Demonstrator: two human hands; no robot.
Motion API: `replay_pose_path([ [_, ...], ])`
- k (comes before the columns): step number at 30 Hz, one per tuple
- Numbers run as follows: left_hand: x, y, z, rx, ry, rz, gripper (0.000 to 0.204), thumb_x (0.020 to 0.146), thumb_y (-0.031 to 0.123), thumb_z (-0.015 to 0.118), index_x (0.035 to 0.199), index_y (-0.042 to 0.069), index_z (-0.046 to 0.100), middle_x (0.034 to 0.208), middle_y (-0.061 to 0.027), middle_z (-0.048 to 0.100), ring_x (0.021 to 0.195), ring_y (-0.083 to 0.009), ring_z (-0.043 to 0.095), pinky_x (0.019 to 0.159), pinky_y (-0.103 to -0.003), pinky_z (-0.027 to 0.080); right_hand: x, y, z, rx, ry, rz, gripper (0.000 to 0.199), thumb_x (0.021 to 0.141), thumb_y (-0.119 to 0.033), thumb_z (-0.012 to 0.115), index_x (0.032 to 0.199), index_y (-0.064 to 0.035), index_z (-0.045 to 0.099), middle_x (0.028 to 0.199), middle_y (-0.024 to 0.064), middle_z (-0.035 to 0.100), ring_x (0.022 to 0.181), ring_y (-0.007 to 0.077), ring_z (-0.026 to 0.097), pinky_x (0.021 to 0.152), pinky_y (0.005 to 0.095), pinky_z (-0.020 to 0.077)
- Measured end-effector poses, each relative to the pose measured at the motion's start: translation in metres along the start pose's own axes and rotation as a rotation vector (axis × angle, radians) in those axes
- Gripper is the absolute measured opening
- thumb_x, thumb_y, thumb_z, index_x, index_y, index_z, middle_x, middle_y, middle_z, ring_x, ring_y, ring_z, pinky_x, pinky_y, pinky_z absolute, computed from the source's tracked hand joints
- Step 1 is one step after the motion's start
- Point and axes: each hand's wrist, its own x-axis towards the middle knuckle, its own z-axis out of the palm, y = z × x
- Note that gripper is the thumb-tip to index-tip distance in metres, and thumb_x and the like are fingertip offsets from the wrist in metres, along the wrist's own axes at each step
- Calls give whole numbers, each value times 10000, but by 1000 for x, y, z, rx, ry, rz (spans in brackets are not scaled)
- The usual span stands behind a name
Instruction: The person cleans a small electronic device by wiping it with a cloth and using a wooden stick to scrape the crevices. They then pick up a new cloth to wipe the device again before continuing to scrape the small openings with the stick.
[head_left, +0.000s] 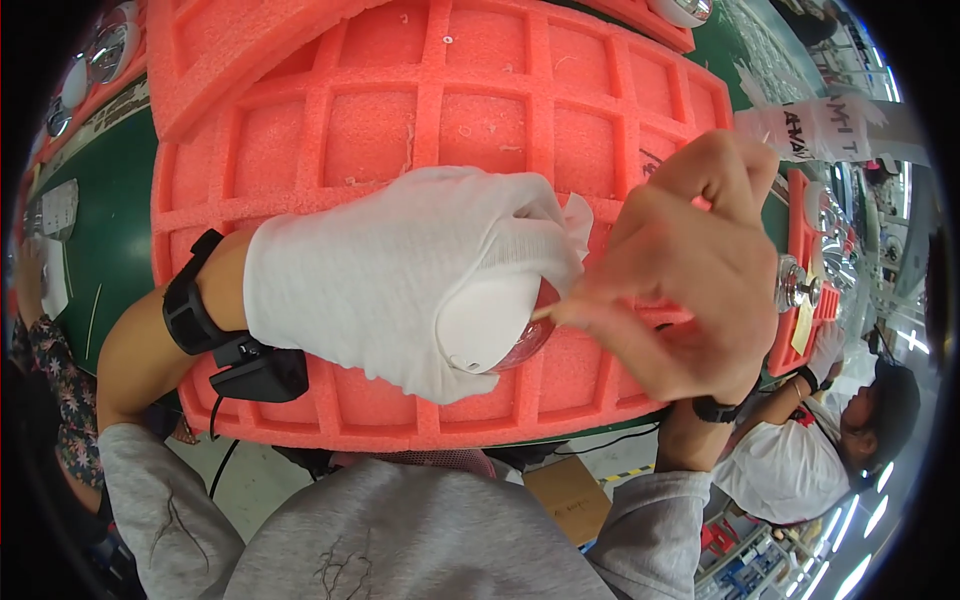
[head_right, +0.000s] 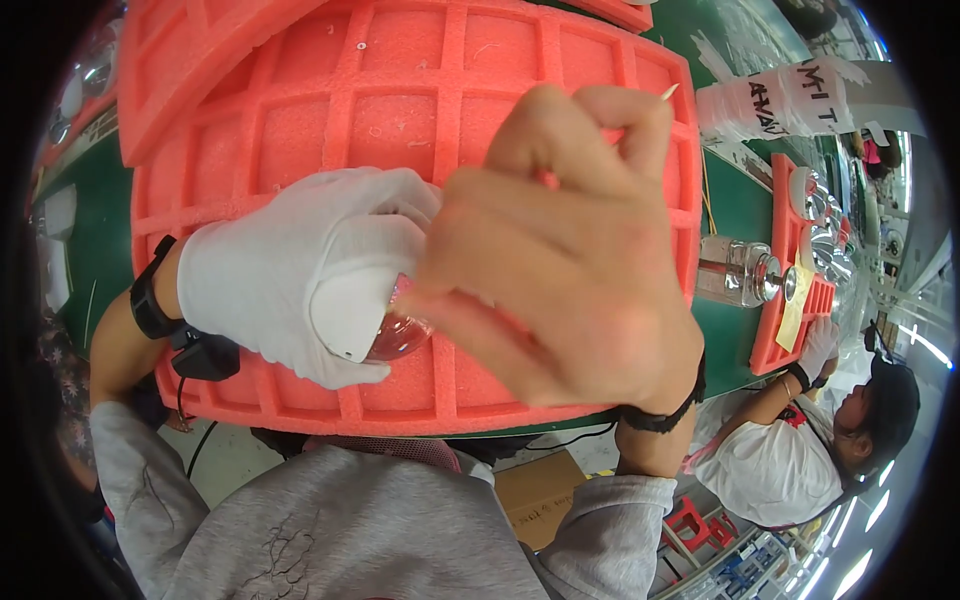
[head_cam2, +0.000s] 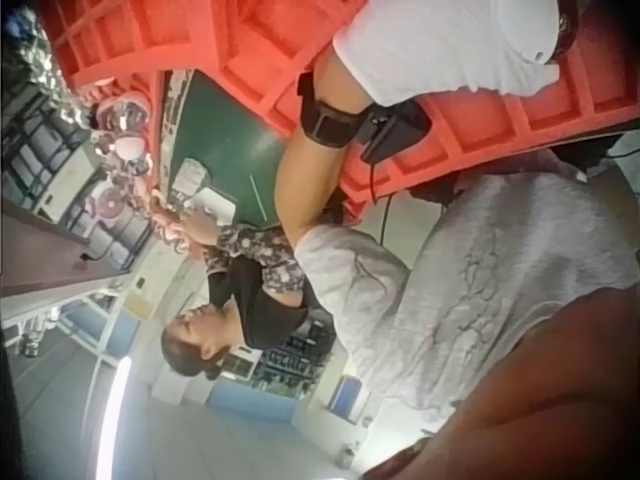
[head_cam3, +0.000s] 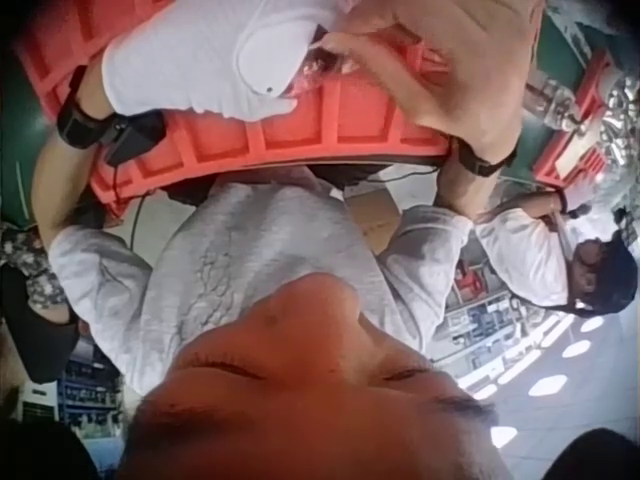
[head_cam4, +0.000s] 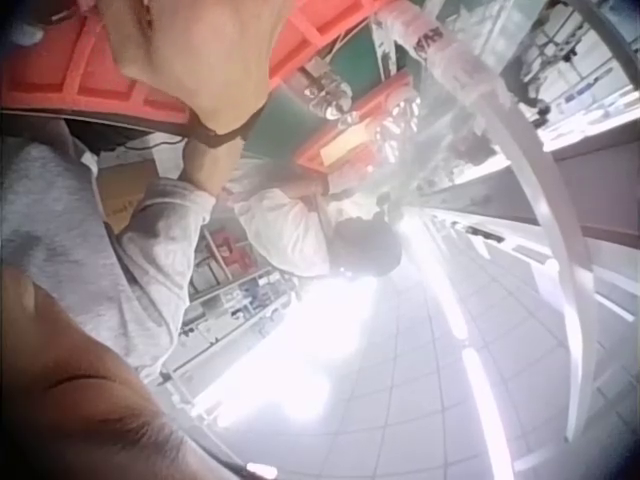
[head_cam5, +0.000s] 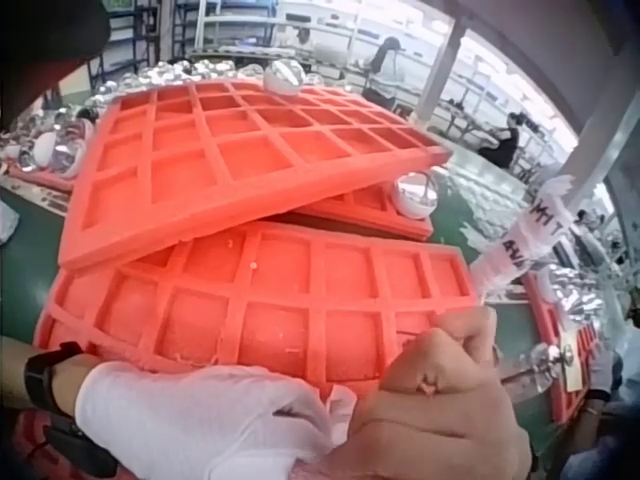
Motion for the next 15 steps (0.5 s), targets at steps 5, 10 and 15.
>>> replay_pose_path([
  [5, -1, 1, -1, 25, -27, 48, 551, 625, 259, 900, 1082, 111, 629, 1229, -118, 544, 1069, -339, 578, 881, -429, 494, -2, -1, 4, 4, 55, -26, 278, 594, -320, 888, 727, -168, 698, 685, -48, 608, 735, 206, 491, 807, 417, 288],
  [10, -2, 0, 1, 16, 5, 84, 554, 623, 260, 902, 1079, 109, 626, 1233, -117, 541, 1078, -338, 574, 882, -423, 490, -5, -4, 10, 27, 34, -54, 281, 587, -325, 887, 727, -171, 698, 693, -49, 608, 731, 205, 494, 799, 418, 292],
  [15, -1, 0, -1, -3, -21, 11, 536, 630, 263, 900, 1071, 107, 639, 1237, -114, 542, 1094, -333, 570, 899, -422, 486, -4, 1, 6, -8, 48, -28, 302, 578, -341, 881, 709, -170, 669, 695, -48, 611, 723, 205, 488, 791, 419, 296],
])
